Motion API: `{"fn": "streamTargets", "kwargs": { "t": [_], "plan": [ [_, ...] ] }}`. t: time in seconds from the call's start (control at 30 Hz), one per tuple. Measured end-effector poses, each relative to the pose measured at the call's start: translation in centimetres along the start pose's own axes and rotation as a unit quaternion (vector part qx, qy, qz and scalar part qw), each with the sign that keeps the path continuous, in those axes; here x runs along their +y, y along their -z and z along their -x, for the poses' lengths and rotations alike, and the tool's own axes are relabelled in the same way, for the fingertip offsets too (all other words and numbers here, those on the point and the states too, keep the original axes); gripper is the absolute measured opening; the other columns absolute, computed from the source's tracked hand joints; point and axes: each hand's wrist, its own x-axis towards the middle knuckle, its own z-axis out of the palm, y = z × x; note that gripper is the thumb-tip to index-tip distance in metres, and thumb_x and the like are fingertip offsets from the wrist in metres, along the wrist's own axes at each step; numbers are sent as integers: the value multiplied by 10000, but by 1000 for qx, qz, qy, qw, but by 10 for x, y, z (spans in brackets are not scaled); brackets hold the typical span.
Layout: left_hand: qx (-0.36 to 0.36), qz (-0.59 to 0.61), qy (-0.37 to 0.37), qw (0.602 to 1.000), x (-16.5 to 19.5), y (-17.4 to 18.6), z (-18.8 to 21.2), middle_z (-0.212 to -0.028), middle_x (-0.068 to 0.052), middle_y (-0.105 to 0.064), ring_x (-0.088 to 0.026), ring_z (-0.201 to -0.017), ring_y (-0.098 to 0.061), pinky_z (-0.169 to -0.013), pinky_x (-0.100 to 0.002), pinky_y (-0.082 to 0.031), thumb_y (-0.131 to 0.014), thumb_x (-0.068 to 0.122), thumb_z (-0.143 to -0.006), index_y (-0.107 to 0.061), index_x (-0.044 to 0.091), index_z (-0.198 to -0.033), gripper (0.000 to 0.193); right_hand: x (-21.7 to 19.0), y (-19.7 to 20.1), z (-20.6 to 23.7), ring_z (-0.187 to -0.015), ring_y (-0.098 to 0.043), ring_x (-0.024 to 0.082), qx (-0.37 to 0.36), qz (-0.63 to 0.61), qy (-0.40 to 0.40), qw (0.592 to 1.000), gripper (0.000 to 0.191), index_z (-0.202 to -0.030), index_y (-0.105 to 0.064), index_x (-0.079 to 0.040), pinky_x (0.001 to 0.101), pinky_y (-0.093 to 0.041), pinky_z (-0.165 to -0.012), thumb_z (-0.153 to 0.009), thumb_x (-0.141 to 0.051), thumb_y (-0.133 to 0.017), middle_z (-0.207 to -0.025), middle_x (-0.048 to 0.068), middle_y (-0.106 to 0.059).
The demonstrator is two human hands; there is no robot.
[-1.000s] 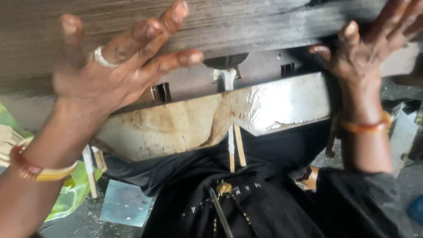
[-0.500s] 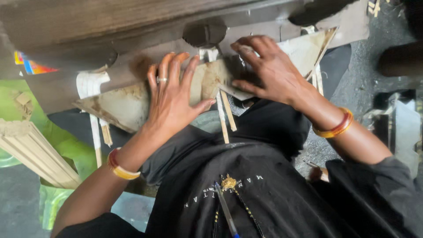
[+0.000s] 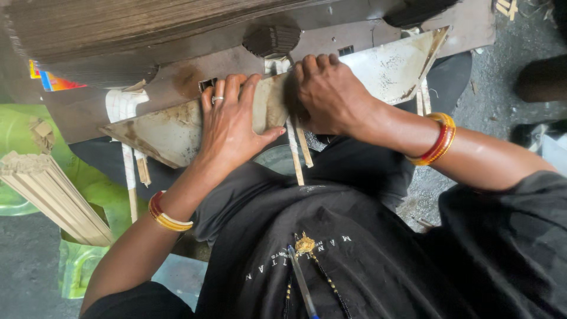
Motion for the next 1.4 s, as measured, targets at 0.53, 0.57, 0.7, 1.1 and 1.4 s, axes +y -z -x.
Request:
{"fn": "streamTargets", "kwargs": {
  "t": [0.53,0.57,0.7,1.1,1.4],
  "plan": [
    [29,-3,-9,1000,3,5,7,-1384,-154,-500,-351,-1306,-446,-1104,-581,-280,-870,455,-688,-471,36,-1438,947,-3,23,30,-1192,-554,405,143,-35,-29,989,917,-1351,-500,121,558,-432,-1055,-752,-533,-732,-1239,287,-570],
    [34,-15,-15,999,3,3,12,-1382,-144,-498,-348,-1297,-450,-1097,-585,-284,-862,456,-691,-479,52,-1444,937,-1,25,38,-1219,-528,397,160,-66,-43,984,922,-1391,-480,87,576,-401,-1088,-763,-533,-746,-1277,266,-551],
    [229,-349,-163,894,-3,-2,29,-1394,-26,-462,-230,-1201,-425,-973,-501,-273,-737,471,-905,-521,315,-1582,727,18,14,71,-1222,-521,377,206,-96,-81,970,824,-1506,-457,-63,521,-420,-1089,-789,-339,-755,-1286,213,-544],
    [120,-243,-158,950,2,24,0,-807,-16,-587,-179,-779,-580,-727,-317,-407,-770,275,-1088,-689,107,-922,250,145,-63,175,-1020,-642,303,324,-114,-209,916,180,-1132,-652,-43,385,-513,-863,-1009,-90,-775,-1083,153,-678],
    [152,-235,-83,957,13,49,0,-930,-24,-621,-214,-846,-560,-781,-318,-399,-720,272,-1009,-583,75,-912,259,129,-88,107,-1104,-550,466,484,-253,-276,791,492,-1363,-375,108,487,-506,-920,-965,7,-644,-1305,286,-469]
  ]
}}
